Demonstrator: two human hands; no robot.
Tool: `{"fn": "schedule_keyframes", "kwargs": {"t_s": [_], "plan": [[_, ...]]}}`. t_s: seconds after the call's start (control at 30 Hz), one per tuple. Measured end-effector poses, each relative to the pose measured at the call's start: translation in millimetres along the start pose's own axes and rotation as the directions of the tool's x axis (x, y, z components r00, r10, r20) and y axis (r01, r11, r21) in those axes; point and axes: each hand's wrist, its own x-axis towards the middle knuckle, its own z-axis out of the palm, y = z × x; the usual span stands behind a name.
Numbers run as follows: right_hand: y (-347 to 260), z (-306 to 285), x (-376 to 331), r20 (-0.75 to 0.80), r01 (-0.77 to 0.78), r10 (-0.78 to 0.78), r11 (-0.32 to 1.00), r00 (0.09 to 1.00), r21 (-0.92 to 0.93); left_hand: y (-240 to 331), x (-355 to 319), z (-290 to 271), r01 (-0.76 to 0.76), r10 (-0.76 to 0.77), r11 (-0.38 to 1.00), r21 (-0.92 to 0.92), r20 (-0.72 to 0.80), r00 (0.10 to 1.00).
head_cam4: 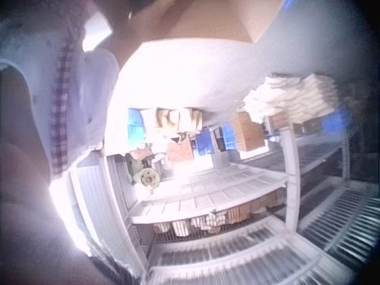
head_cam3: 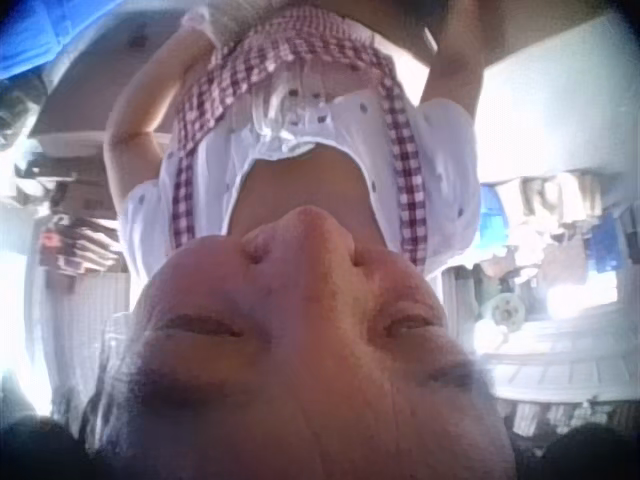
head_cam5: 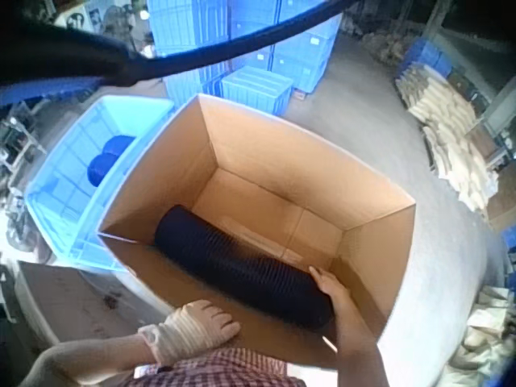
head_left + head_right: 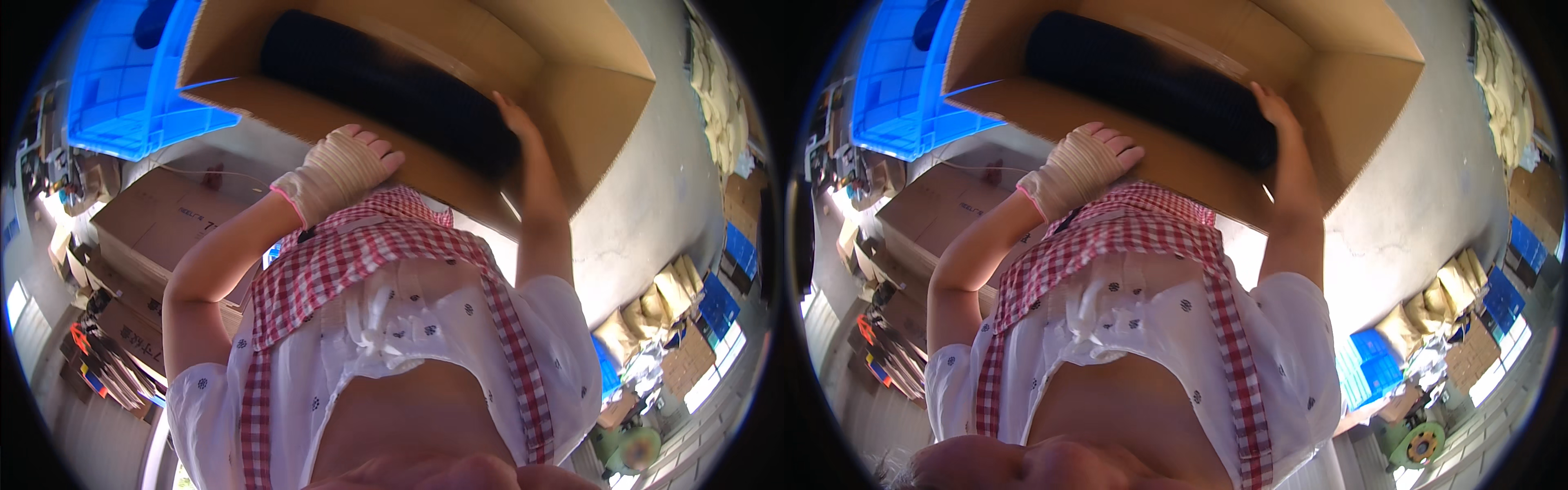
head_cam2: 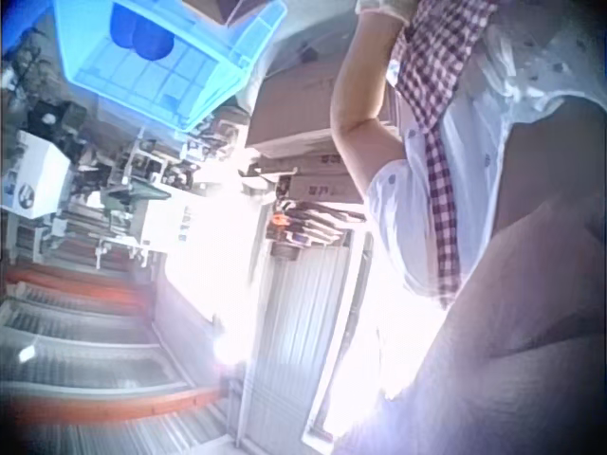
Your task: The person transfers blue plastic lids and black corrugated tubes from a blue plastic crate into a cardboard box. They handle the items by hand, placing the lids and tubes into the box one by one or in small stacks.
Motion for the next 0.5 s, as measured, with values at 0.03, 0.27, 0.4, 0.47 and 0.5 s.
{"fn": "schedule_keyframes", "kwargs": {"t_s": [0.03, 0.27, 0.4, 0.47, 0.5], "plan": [[-15, -10, -1, -0.02, -0.028, 0.026, 0.996, 0.999, -0.088, -3, -9, -2, -0.005, 0.004, 1.0, -0.007, -0.115, 0.993], [-68, -81, -94, -0.009, 0.0, 0.004, 0.904, 1.0, 0.428, -79, -111, -65, 0.003, -0.029, 0.998, -0.061, -0.428, 0.903], [-133, -90, -170, -0.203, 0.095, 0.001, 0.882, 0.979, 0.462, -170, -178, -111, 0.091, -0.566, 0.733, -0.674, -0.529, 0.632], [-169, -74, -190, -0.221, 0.145, -0.027, 0.828, 0.975, 0.541, -211, -190, -119, 0.175, -0.533, 0.809, -0.56, -0.576, 0.619], [-190, -66, -198, -0.242, 0.177, -0.038, 0.793, 0.969, 0.584, -216, -187, -122, 0.157, -0.485, 0.833, -0.53, -0.564, 0.669]]}}
